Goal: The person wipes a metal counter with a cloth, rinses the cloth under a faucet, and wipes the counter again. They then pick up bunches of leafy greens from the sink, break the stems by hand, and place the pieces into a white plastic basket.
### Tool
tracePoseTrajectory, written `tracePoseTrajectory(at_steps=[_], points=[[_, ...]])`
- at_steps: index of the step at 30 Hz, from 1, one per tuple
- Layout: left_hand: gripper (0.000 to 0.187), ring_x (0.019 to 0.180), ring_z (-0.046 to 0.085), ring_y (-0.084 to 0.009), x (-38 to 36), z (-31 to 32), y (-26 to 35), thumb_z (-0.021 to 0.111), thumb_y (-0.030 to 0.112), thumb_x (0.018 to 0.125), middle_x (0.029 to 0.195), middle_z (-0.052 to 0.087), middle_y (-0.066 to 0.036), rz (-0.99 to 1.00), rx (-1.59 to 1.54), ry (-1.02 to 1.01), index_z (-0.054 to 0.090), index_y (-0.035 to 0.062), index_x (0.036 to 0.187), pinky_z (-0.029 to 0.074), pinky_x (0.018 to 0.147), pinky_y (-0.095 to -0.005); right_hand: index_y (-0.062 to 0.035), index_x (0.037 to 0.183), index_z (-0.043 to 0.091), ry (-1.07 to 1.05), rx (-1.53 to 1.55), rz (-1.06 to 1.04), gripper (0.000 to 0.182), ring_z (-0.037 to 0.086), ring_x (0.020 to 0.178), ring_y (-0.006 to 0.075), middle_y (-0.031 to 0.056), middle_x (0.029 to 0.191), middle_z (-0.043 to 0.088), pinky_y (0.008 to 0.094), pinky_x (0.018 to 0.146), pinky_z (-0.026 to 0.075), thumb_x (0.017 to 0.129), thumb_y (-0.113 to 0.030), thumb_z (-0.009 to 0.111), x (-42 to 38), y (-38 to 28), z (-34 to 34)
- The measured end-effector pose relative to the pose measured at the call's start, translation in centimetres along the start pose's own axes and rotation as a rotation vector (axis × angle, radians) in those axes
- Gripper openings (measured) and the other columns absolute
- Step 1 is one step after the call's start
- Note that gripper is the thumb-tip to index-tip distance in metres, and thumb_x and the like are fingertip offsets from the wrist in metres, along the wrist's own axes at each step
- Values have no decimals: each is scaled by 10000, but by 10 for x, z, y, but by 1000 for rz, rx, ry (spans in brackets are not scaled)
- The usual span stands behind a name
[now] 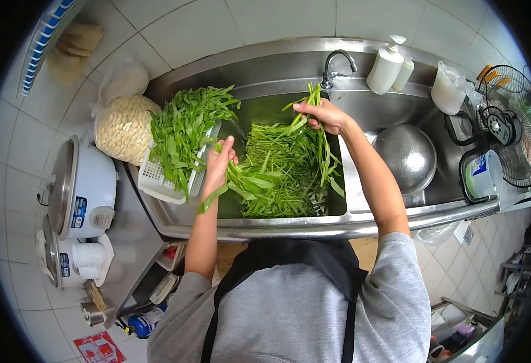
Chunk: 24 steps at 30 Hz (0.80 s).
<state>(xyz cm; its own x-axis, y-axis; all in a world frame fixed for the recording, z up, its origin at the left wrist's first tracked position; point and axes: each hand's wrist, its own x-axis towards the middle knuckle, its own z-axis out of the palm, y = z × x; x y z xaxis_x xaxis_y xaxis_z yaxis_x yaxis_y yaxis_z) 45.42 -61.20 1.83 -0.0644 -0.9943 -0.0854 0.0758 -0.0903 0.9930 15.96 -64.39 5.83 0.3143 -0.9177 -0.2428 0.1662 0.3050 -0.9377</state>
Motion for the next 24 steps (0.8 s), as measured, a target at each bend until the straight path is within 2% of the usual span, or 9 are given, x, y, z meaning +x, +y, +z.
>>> tracePoseTrajectory(at_steps=[2, 5, 8, 14, 16, 18, 19, 22, 24], points=[[250, 450, 433, -64, 4, 4, 12, 618, 273, 832, 583, 497, -1, -49, 130, -39, 530, 47, 771, 361, 416, -207, -25, 896, 526, -21, -5, 3, 306, 392, 450, 48, 5, 684, 505, 191, 389, 288, 781, -261, 682, 1, 1, -1], [307, 440, 410, -44, 5, 29, 34, 608, 250, 840, 565, 484, 36, -35, 412, -399, 595, 14, 1035, 355, 413, -198, -19, 894, 540, -90, -65, -3, 309, 387, 468, 44, -17, 635, 490, 191, 395, 282, 768, -252, 698, 4, 4, 8], [271, 425, 415, -47, 6, 52, 42, 592, 227, 847, 512, 455, 41, -55, 467, -561, 607, 4, 1001, 350, 421, -205, -37, 867, 562, -138, -83, 19, 289, 374, 464, 45, -37, 586, 465, 201, 414, 266, 762, -266, 704, 6, 7, 21], [217, 423, 431, -58, 12, 52, 33, 603, 191, 810, 489, 468, 22, -47, 611, -530, 622, -3, 906, 360, 424, -240, -51, 812, 594, -98, -161, -7, 261, 372, 450, 46, -41, 555, 459, 207, 412, 268, 754, -278, 709, 1, 6, 23], [213, 422, 439, -69, 16, 51, 22, 582, 204, 817, 497, 491, 8, 6, 621, -533, 621, -3, 853, 365, 428, -241, -45, 786, 610, -63, -328, -17, 262, 384, 449, 47, -39, 546, 467, 208, 404, 269, 743, -280, 718, -5, 2, 28], [227, 432, 461, -82, 24, 50, 7, 541, 210, 833, 493, 497, 0, 74, 672, -217, 611, -6, 820, 378, 442, -236, -40, 786, 625, -26, -351, -45, 273, 398, 449, 51, -35, 548, 477, 212, 399, 278, 732, -288, 725, -2, 6, 26], [228, 453, 468, -85, 32, 46, -6, 490, 195, 852, 529, 522, -12, 46, 542, -87, 592, -3, 803, 390, 447, -244, -35, 793, 628, 73, -336, -33, 285, 400, 448, 53, -36, 544, 476, 214, 399, 286, 730, -295, 727, 2, 7, 22], [199, 447, 434, -78, 28, 36, -35, 460, 166, 863, 551, 515, -4, 64, 300, -104, 572, 8, 816, 385, 431, -259, -16, 818, 628, 176, -214, -74, 317, 404, 447, 67, -17, 577, 502, 216, 394, 309, 751, -317, 705, 11, 10, 16], [237, 483, 493, -90, 19, 35, -39, 503, 209, 840, 663, 603, -51, 65, 198, -162, 577, -14, 872, 402, 459, -243, 3, 842, 615, 211, 25, -27, 337, 409, 455, 69, 7, 640, 527, 212, 386, 317, 786, -325, 669, 9, 8, 17]])
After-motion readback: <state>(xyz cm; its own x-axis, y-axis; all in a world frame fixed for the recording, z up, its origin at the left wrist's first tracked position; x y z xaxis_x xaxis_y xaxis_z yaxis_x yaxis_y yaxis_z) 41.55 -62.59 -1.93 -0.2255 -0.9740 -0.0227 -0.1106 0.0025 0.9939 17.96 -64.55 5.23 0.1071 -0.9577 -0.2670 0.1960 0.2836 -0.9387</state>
